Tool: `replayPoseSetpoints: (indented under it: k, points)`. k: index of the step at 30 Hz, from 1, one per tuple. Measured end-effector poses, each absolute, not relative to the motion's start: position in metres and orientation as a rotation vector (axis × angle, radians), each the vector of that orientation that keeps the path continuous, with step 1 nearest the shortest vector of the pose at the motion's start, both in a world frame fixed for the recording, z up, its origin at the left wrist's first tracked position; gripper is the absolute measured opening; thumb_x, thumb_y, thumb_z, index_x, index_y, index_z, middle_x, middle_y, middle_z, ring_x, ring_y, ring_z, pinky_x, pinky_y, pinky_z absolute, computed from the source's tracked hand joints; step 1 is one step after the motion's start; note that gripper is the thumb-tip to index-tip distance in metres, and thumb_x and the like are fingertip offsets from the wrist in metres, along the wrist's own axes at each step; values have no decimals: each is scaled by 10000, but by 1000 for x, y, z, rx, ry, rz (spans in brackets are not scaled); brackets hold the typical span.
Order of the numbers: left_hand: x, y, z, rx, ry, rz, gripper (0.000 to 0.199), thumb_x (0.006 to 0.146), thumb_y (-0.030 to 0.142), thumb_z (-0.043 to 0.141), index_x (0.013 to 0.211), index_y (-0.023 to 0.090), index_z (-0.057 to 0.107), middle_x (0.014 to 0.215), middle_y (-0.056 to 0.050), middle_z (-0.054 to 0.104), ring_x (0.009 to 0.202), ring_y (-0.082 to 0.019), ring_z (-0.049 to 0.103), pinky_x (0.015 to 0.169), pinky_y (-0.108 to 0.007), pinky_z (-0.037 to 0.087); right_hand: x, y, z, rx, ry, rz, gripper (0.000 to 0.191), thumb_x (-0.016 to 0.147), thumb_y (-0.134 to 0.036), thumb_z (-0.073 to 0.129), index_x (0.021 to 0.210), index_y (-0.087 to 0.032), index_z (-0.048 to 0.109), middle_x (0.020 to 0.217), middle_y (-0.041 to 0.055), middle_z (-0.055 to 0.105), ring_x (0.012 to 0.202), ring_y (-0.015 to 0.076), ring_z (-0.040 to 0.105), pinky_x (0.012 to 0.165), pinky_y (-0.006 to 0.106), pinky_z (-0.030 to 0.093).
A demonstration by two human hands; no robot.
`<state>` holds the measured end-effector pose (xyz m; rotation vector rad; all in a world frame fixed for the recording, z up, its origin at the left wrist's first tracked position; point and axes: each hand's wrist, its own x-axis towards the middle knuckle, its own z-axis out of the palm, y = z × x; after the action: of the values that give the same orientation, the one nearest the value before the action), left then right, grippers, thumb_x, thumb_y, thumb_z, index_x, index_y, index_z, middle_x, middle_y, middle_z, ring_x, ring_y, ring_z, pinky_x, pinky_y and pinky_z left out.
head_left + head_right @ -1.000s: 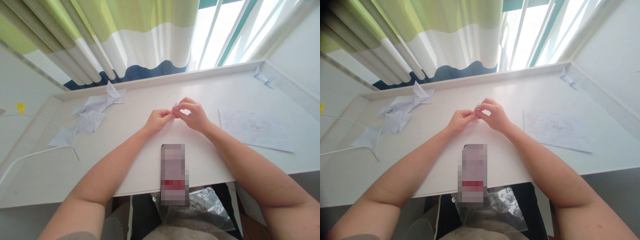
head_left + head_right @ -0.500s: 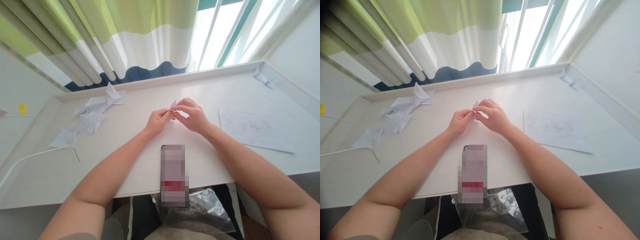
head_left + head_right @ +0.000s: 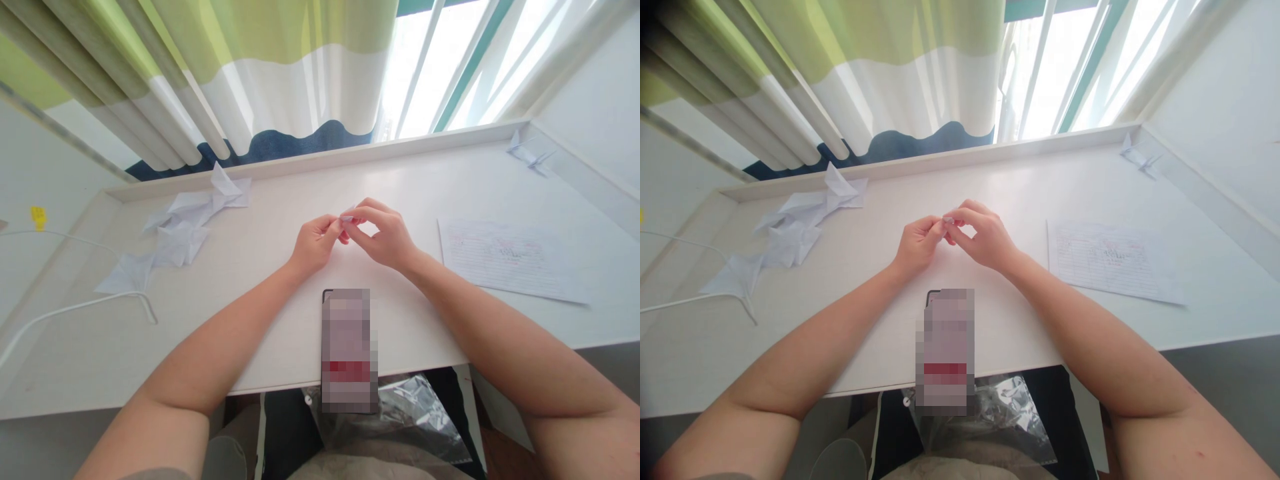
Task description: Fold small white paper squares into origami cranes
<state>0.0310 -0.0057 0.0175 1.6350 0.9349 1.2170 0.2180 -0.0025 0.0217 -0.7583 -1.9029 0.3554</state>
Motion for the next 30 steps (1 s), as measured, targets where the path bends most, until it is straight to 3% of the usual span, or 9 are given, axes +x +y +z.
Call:
replayPoseSetpoints:
  k: [11, 17, 22, 26, 30]
  points:
    - [34, -7, 22, 1542, 916, 1159, 570, 963, 742, 688, 877, 183, 762, 832, -54, 793, 689, -174, 747, 711, -332, 599, 219, -3, 21, -826, -1930, 431, 133, 1014, -229, 661, 1095, -266, 760, 953, 34, 703, 846, 192, 655, 795, 389, 600]
    - [32, -5, 16, 1575, 879, 1223, 517, 961, 719, 711, 895, 210, 770, 810, -41, 773, 784, -190, 744, 807, -353, 594, 221, -1, 19, -671, -1934, 352, 286, 1019, -203, 628, 1223, -329, 785, 1011, 45, 690, 939, 217, 669, 836, 432, 611]
    - [30, -11, 16, 1648, 876, 1241, 457, 1003, 668, 685, 1008, 229, 813, 860, -48, 813, 892, -215, 760, 908, -378, 582, 223, -7, 32, -622, -1879, 467, 205, 1055, -328, 628, 1073, -305, 831, 1041, 54, 702, 928, 213, 690, 841, 445, 612]
    - [31, -18, 18, 1790, 1001, 1265, 425, 1026, 632, 664, 974, 248, 839, 888, -51, 836, 911, -232, 770, 952, -396, 568, 219, -13, 39, -678, -1705, 759, 379, 1093, -481, 609, 842, -260, 788, 980, 48, 711, 889, 193, 697, 842, 430, 617]
    - [31, -20, 19, 1884, 1062, 1319, 427, 1035, 619, 648, 918, 259, 845, 877, -49, 839, 875, -230, 765, 980, -405, 558, 215, -13, 36, -643, -1625, 872, 233, 989, -474, 782, 881, -269, 760, 977, 35, 720, 893, 201, 706, 783, 431, 639]
